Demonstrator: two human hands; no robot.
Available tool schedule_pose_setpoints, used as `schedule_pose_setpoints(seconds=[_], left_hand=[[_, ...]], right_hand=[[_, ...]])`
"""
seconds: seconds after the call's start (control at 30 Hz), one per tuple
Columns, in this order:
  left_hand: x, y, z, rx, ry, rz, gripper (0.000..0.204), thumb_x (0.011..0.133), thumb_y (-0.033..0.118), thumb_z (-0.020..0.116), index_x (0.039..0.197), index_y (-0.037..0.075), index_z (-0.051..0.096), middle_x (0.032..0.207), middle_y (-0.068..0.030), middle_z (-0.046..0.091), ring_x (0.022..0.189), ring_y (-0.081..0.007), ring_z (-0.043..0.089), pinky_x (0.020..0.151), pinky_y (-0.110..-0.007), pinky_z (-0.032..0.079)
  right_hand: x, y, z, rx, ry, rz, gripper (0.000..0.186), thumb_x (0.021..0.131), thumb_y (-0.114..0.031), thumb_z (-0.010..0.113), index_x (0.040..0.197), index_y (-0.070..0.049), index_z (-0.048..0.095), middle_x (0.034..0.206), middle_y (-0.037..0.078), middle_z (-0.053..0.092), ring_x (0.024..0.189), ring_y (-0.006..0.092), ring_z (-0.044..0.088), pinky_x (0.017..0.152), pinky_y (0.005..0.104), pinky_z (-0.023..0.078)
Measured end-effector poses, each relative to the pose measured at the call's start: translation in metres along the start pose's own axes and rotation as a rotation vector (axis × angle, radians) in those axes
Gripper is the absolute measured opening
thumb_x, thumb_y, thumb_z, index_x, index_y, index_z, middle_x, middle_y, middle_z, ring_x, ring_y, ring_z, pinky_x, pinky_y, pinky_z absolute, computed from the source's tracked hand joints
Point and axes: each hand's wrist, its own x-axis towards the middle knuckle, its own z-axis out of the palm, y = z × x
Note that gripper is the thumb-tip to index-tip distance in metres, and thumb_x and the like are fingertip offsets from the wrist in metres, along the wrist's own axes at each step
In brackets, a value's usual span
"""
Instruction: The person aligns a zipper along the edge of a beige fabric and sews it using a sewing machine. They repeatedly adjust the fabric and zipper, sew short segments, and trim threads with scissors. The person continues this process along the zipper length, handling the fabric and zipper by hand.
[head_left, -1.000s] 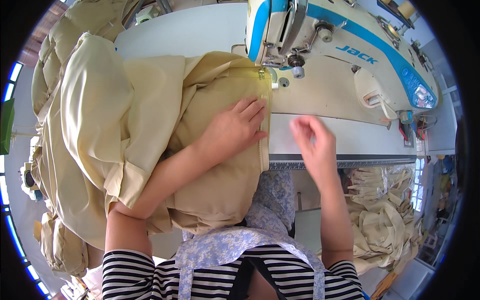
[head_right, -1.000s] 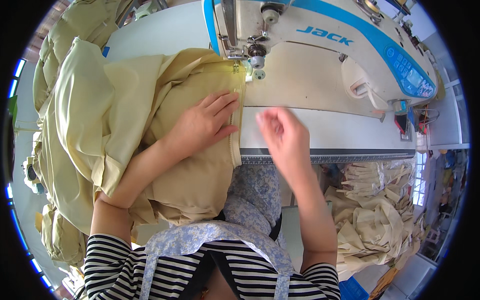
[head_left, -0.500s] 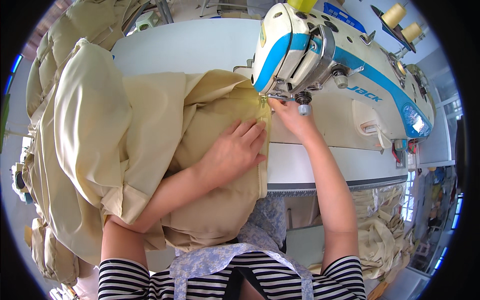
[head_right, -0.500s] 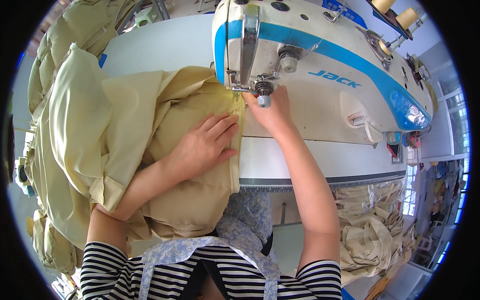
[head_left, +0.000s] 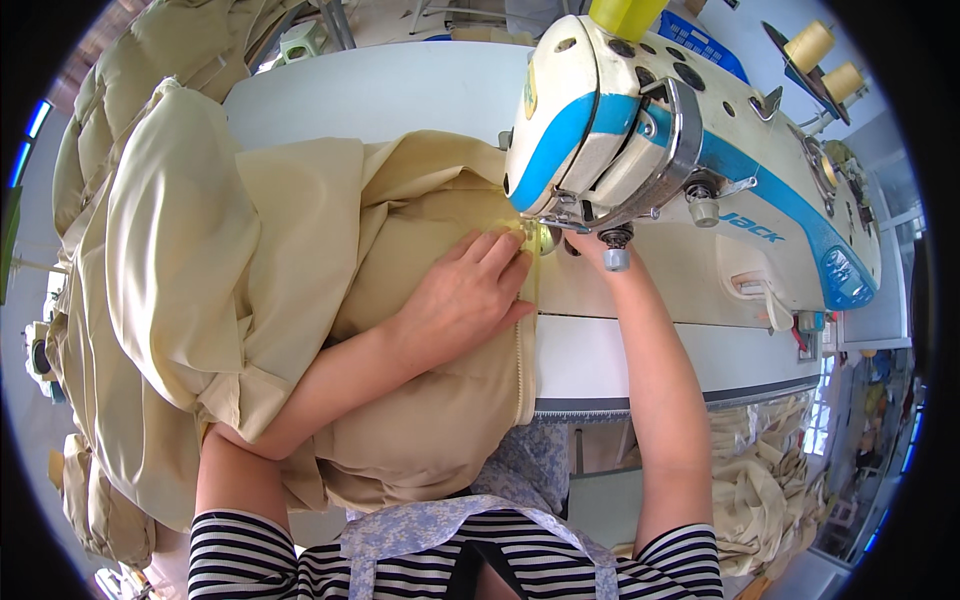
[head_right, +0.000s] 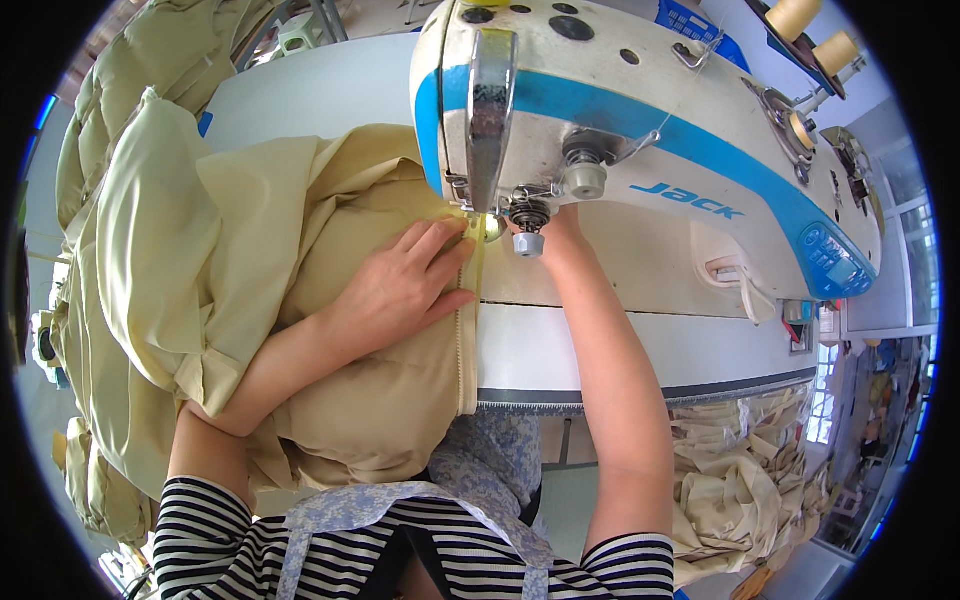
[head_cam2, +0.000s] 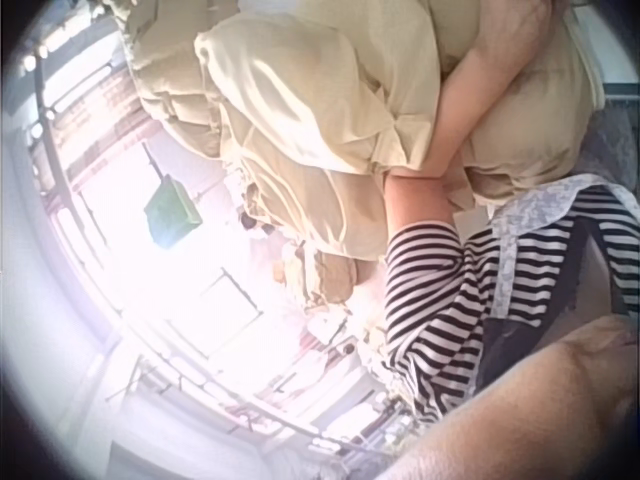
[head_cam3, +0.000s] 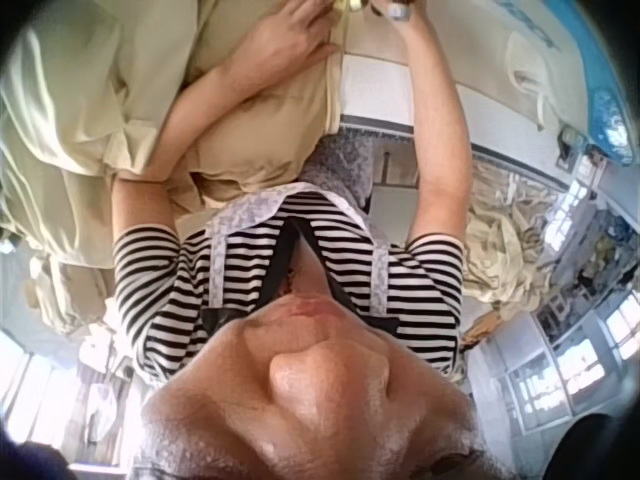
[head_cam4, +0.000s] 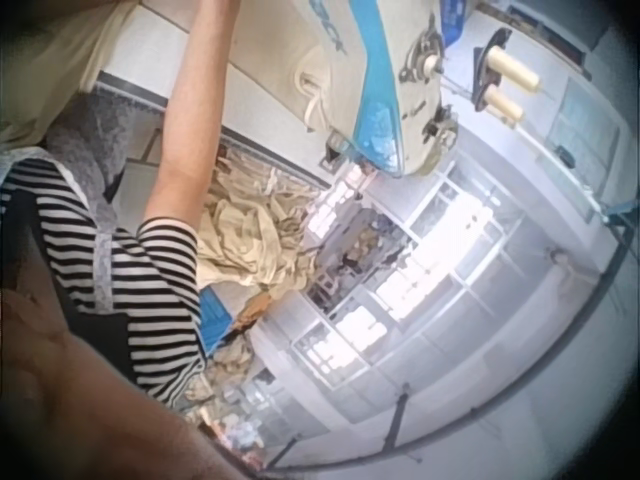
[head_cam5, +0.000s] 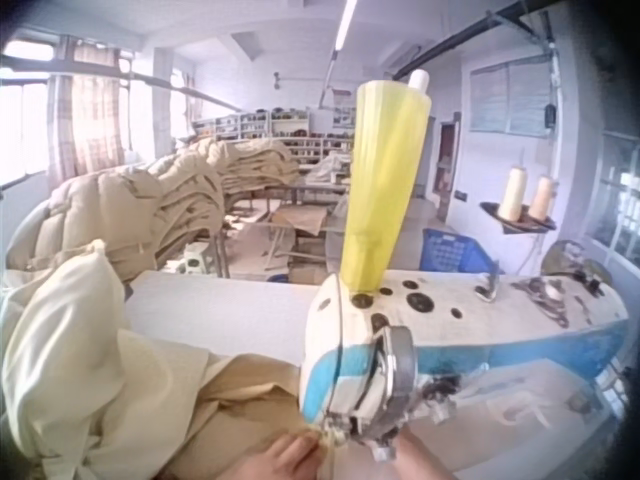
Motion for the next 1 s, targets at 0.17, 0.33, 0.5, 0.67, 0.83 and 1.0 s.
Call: schedule_pose_setpoints(seconds=[0.17, 0.33, 0.5, 0.67, 0.83, 1.0], left_hand=[[0.0, -0.002, 0.0, -0.022, -0.008, -0.011, 0.049, 0.084, 0.026, 0.075, 0.123, -0.001, 0.059, 0.124, -0.0142, 0.054, 0.112, -0.0312, 0.058, 0.091, -0.039, 0.053], [0.003, -0.003, 0.002, -0.017, -0.013, -0.007, 0.049, 0.084, 0.025, 0.075, 0.122, -0.001, 0.06, 0.124, -0.0146, 0.055, 0.113, -0.0322, 0.058, 0.093, -0.041, 0.053], [0.006, -0.005, 0.002, -0.03, -0.017, -0.005, 0.047, 0.084, 0.024, 0.076, 0.121, 0.0, 0.061, 0.123, -0.0146, 0.056, 0.11, -0.032, 0.059, 0.091, -0.041, 0.054], [0.004, -0.006, 0.002, -0.003, 0.008, 0.029, 0.046, 0.083, 0.024, 0.076, 0.12, 0.001, 0.063, 0.122, -0.0141, 0.057, 0.107, -0.0313, 0.06, 0.087, -0.041, 0.055], [0.007, -0.005, 0.001, 0.001, 0.03, 0.038, 0.046, 0.083, 0.024, 0.077, 0.121, 0.001, 0.063, 0.121, -0.0141, 0.058, 0.106, -0.0314, 0.061, 0.086, -0.04, 0.055], [0.005, -0.008, 0.006, -0.001, 0.046, 0.039, 0.047, 0.084, 0.025, 0.076, 0.123, 0.002, 0.063, 0.122, -0.0146, 0.058, 0.105, -0.0319, 0.061, 0.086, -0.041, 0.055]], right_hand=[[-0.007, 0.006, 0.004, -0.052, 0.069, -0.061, 0.024, 0.083, -0.029, 0.065, 0.095, -0.009, 0.071, 0.095, 0.012, 0.071, 0.095, 0.0353, 0.065, 0.087, 0.0484, 0.049], [-0.009, 0.001, -0.006, -0.081, -0.093, 0.035, 0.031, 0.088, -0.032, 0.064, 0.11, -0.011, 0.069, 0.11, 0.014, 0.069, 0.107, 0.0365, 0.063, 0.096, 0.0518, 0.047], [-0.001, -0.008, -0.007, 0.014, -0.221, 0.206, 0.037, 0.09, -0.035, 0.063, 0.119, -0.011, 0.068, 0.119, 0.015, 0.069, 0.116, 0.0371, 0.061, 0.103, 0.0546, 0.044], [0.006, -0.016, -0.006, -0.074, -0.212, 0.194, 0.043, 0.098, -0.037, 0.06, 0.133, -0.012, 0.059, 0.137, 0.017, 0.061, 0.127, 0.0412, 0.054, 0.105, 0.0539, 0.044], [0.013, -0.02, -0.004, 0.035, 0.032, 0.122, 0.052, 0.091, -0.04, 0.061, 0.135, -0.012, 0.059, 0.139, 0.015, 0.058, 0.13, 0.0378, 0.051, 0.112, 0.0539, 0.034], [0.006, -0.009, 0.013, -0.042, 0.082, 0.1, 0.051, 0.089, -0.036, 0.063, 0.132, -0.008, 0.059, 0.135, 0.017, 0.059, 0.128, 0.0384, 0.052, 0.109, 0.053, 0.038]])
